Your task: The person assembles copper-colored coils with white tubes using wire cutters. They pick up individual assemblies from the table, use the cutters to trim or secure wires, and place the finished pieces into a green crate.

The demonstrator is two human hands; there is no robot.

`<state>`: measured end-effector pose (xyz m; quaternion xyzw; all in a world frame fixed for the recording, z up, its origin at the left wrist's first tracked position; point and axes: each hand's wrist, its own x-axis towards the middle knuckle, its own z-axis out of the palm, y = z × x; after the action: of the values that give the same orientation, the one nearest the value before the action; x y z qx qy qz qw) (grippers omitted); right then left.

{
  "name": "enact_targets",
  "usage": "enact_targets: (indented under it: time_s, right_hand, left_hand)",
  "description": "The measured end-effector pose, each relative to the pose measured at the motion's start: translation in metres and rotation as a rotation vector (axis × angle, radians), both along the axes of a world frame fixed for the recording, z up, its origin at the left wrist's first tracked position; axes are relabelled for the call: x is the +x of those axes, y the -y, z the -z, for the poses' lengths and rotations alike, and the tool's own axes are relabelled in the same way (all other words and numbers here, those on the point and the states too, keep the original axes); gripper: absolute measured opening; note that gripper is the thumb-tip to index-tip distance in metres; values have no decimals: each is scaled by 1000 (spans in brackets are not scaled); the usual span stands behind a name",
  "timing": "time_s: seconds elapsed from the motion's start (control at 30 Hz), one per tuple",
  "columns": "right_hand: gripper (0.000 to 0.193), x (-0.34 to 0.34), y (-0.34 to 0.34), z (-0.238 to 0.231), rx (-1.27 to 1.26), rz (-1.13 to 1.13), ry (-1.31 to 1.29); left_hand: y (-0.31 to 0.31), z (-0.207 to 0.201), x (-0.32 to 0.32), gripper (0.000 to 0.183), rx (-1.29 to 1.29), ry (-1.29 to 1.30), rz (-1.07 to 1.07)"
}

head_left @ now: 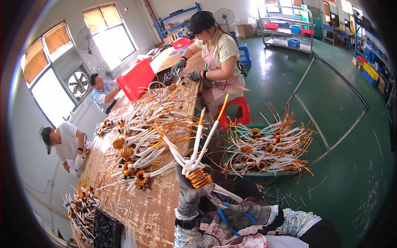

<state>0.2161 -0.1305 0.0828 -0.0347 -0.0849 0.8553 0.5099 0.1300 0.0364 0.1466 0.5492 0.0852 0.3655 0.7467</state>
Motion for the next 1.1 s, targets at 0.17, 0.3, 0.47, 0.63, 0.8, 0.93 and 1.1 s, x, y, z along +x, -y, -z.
enact_targets:
  time_s: [0.17, 0.3, 0.47, 0.63, 0.8, 0.93, 1.1]
  right_hand:
    - [56, -2, 1, 52, -185, 69, -10]
    - [55, -3, -1, 33, -111, 64, -2]
    - [55, -3, -2, 29, -90, 87, 16]
    - [58, -1, 1, 3, -137, 18, -89]
    - [52, 2, -1, 23, -214, 36, 17]
    - [41, -1, 0, 33, -152, 155, 98]
    - [62, -8, 7, 9, -89, 242, 238]
  left_hand:
    - [1, 14, 6, 91, 29, -19, -43]
    - [0, 18, 6, 89, 37, -9, -23]
    - [4, 22, 8, 88, 19, 32, -5]
    - [5, 22, 4, 84, 55, 3, 25]
    - [13, 14, 2, 82, -31, -1, 38]
    - [15, 14, 1, 80, 9, -22, 65]
    - [11, 26, -4, 82, -6, -52, 86]
